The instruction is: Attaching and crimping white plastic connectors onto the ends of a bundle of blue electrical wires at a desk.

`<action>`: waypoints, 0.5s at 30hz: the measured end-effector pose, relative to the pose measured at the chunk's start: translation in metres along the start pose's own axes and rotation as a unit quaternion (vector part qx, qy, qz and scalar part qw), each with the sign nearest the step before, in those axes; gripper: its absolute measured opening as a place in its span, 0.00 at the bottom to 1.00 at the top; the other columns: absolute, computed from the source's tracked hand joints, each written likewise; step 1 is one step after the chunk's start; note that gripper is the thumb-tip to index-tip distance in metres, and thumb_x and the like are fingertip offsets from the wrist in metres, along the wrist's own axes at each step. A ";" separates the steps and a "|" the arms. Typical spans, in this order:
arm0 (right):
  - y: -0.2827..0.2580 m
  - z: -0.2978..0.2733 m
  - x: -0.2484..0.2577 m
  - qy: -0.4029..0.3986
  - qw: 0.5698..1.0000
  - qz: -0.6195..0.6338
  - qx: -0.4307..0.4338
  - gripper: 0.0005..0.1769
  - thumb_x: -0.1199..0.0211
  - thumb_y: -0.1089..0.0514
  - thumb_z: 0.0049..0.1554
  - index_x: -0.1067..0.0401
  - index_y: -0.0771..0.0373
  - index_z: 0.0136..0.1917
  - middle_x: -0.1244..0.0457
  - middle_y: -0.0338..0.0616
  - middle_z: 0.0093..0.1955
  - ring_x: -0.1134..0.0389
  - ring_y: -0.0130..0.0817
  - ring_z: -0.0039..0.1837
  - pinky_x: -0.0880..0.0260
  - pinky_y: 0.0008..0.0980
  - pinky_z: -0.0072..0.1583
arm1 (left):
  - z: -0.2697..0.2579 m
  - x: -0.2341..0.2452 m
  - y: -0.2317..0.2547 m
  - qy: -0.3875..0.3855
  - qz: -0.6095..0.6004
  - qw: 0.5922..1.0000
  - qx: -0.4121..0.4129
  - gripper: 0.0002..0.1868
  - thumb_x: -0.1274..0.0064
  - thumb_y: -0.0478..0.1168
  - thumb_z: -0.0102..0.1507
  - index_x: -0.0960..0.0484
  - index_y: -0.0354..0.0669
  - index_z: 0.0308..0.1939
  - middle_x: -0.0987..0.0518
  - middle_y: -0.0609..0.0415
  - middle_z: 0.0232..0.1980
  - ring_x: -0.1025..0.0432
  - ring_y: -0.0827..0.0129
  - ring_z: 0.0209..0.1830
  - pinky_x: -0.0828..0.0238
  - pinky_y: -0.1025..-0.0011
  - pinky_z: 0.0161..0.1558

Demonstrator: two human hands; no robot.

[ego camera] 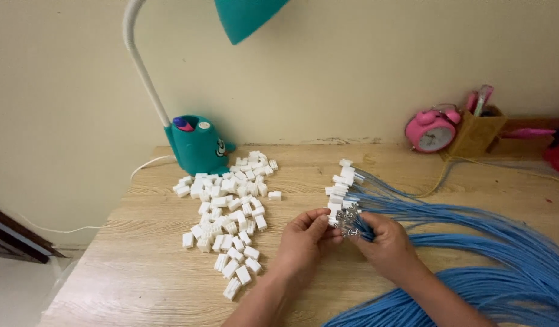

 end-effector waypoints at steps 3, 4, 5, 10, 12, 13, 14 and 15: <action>0.007 0.006 -0.001 0.007 0.998 0.003 0.066 0.07 0.34 0.55 0.48 0.25 0.57 0.41 0.33 0.36 0.39 0.33 0.30 0.43 0.35 0.30 0.48 | 0.011 0.004 0.004 -0.008 0.035 0.999 -0.023 0.08 0.51 0.31 0.65 0.24 0.32 0.47 0.22 0.38 0.33 0.24 0.59 0.31 0.19 0.67 0.39; 0.011 0.008 -0.003 0.020 0.992 0.006 0.128 0.11 0.35 0.55 0.50 0.28 0.62 0.44 0.35 0.42 0.44 0.33 0.35 0.48 0.35 0.30 0.52 | 0.011 0.003 0.009 -0.004 0.067 0.997 -0.032 0.08 0.51 0.31 0.65 0.23 0.33 0.47 0.22 0.39 0.33 0.23 0.59 0.33 0.19 0.68 0.40; 0.003 0.008 0.000 0.022 0.991 0.009 0.133 0.11 0.35 0.55 0.50 0.28 0.62 0.44 0.35 0.42 0.44 0.33 0.35 0.48 0.35 0.30 0.52 | 0.007 0.000 0.019 -0.003 0.069 0.997 -0.039 0.08 0.51 0.31 0.65 0.23 0.33 0.47 0.22 0.39 0.33 0.23 0.59 0.33 0.19 0.68 0.40; 0.004 0.000 0.003 0.031 0.997 0.019 0.068 0.16 0.39 0.60 0.46 0.24 0.54 0.50 0.28 0.35 0.45 0.30 0.27 0.49 0.34 0.28 0.54 | -0.003 -0.008 0.041 0.057 0.179 0.980 -0.058 0.08 0.54 0.31 0.66 0.23 0.35 0.48 0.21 0.44 0.36 0.22 0.65 0.35 0.18 0.72 0.42; -0.003 0.003 -0.003 -0.034 0.999 -0.006 0.007 0.15 0.36 0.52 0.47 0.22 0.51 0.49 0.27 0.32 0.44 0.28 0.26 0.47 0.33 0.27 0.51 | -0.018 -0.021 0.053 0.072 0.200 0.976 -0.047 0.13 0.53 0.32 0.65 0.24 0.37 0.54 0.20 0.46 0.39 0.23 0.68 0.38 0.20 0.76 0.45; -0.006 0.003 -0.007 -0.099 0.993 -0.033 -0.055 0.16 0.34 0.43 0.48 0.20 0.47 0.49 0.25 0.29 0.43 0.26 0.25 0.45 0.31 0.26 0.48 | -0.026 -0.027 0.058 0.087 0.221 0.971 -0.033 0.19 0.53 0.33 0.65 0.25 0.40 0.60 0.19 0.48 0.42 0.23 0.71 0.41 0.22 0.79 0.48; -0.011 0.005 -0.006 -0.099 0.993 -0.033 -0.055 0.16 0.34 0.43 0.48 0.20 0.47 0.49 0.25 0.29 0.43 0.26 0.25 0.45 0.31 0.26 0.48 | -0.028 -0.026 0.061 0.086 0.221 0.971 -0.033 0.19 0.53 0.33 0.65 0.25 0.40 0.60 0.19 0.48 0.42 0.23 0.71 0.41 0.22 0.79 0.48; -0.016 0.006 -0.006 -0.116 0.988 -0.061 -0.076 0.19 0.36 0.41 0.48 0.22 0.43 0.53 0.26 0.26 0.48 0.26 0.24 0.49 0.31 0.26 0.48 | -0.030 -0.025 0.065 0.085 0.260 0.961 -0.034 0.21 0.55 0.32 0.65 0.27 0.47 0.63 0.18 0.50 0.45 0.24 0.71 0.40 0.24 0.77 0.48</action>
Point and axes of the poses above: each hand's wrist, its own z-axis towards the middle knuckle, its own x-axis out of the back of the hand, y = z × x, the point moved 1 cm from there along z, towards the middle knuckle
